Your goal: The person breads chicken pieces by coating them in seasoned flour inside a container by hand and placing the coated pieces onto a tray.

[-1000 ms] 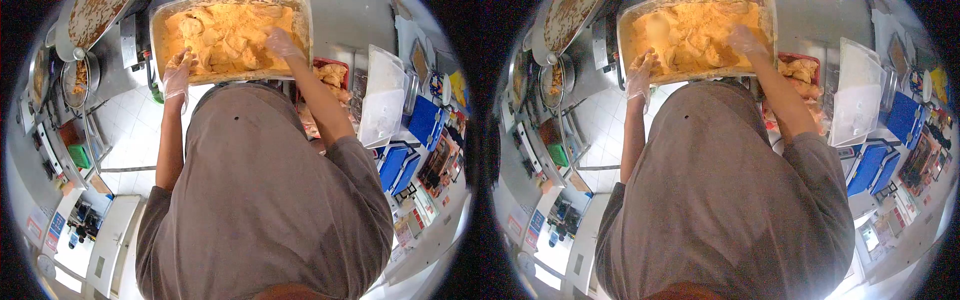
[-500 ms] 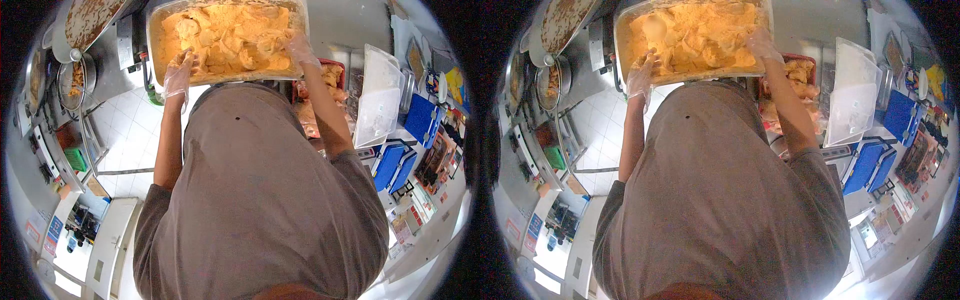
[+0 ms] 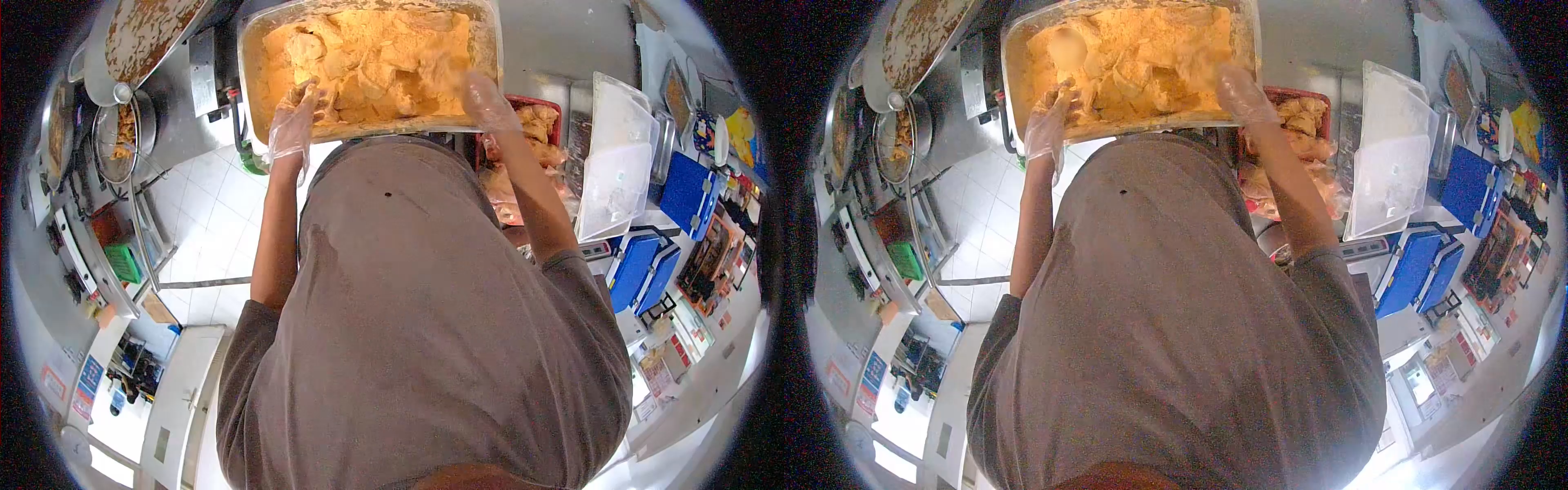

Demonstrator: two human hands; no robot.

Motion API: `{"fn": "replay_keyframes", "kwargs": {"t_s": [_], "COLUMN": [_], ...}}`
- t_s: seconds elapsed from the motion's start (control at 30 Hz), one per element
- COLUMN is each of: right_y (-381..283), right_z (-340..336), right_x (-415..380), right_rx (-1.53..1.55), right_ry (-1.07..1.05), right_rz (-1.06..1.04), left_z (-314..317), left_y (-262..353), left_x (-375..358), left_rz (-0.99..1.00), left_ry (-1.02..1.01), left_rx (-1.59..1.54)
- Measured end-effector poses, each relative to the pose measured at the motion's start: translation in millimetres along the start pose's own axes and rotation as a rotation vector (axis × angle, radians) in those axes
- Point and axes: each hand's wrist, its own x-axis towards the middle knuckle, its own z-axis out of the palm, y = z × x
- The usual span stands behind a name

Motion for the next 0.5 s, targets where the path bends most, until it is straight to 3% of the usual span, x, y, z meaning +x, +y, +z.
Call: {"fn": "replay_keyframes", "kwargs": {"t_s": [0.07,0.17,0.23,0.3,0.4,0.5], "right_y": [4,6,9,16,-22,-21], "right_z": [0,-5,4,26,13,57], "right_x": [-10,-3,4,22,31,51], "right_rx": [0.057,0.524,0.572,0.226,0.246,0.242], "right_ry": [-0.140,-0.210,-0.246,-0.317,-0.034,-0.224], "right_rz": [0.016,0.347,0.502,0.472,0.323,0.321], "left_z": [-2,-6,-6,-6,-7,-9], "left_y": [-2,-9,-9,-7,-12,-18], "left_x": [1,1,-1,-1,3,7], "left_rz": [0.004,0.011,0.012,0.002,-0.004,0.007], "left_ry": [-0.002,0.012,0.029,0.030,0.011,0.000], "left_rx": [-0.004,-0.048,-0.077,-0.020,0.004,0.031]}}
